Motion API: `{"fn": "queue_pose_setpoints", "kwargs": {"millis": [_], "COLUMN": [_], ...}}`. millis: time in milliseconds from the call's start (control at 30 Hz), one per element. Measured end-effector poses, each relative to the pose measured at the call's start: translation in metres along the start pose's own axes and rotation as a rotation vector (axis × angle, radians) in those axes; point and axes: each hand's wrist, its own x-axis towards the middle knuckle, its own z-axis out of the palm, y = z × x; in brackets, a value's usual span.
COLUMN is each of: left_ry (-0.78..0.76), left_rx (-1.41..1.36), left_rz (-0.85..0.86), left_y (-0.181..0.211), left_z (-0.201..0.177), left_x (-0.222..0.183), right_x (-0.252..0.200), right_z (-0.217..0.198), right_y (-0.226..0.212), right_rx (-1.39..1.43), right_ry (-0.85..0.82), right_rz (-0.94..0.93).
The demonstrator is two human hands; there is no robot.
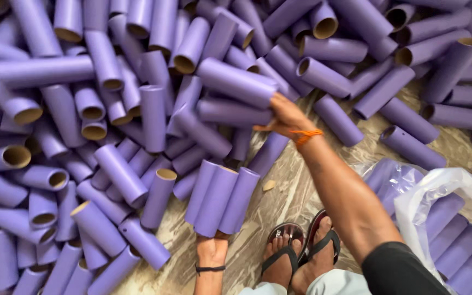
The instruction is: The person picks up groups of purple cardboard tubes from a large pile on the floor and places them neatly into a clear plastic bag.
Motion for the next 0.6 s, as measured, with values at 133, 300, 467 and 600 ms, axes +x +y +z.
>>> {"fn": "queue_pose_setpoints", "kwargs": {"millis": [133,300,467,600], "left_ry": [0.089,0.122,0.057,-0.4], "left_rx": [0.047,0.318,1.325,2.197], "left_rz": [-0.038,0.208,0.517,0.968], "left_y": [-0.003,0.033,0.082,0.083], "left_z": [-0.024,-0.081,-0.079,-0.035], "left_x": [0.01,0.004,0.027,0.011], "right_x": [-0.008,-0.071,-0.038,-0.012], "right_z": [0.039,-0.005,-0.043,-0.035], "right_y": [-0.006,-0.001,0.022,0.028], "right_rx": [-0.095,-0.481,-1.071,-0.891], "right_ry": [0.078,0.267,0.517,0.589], "right_rz": [-0.064,-0.794,-1.058,-1.022]}}
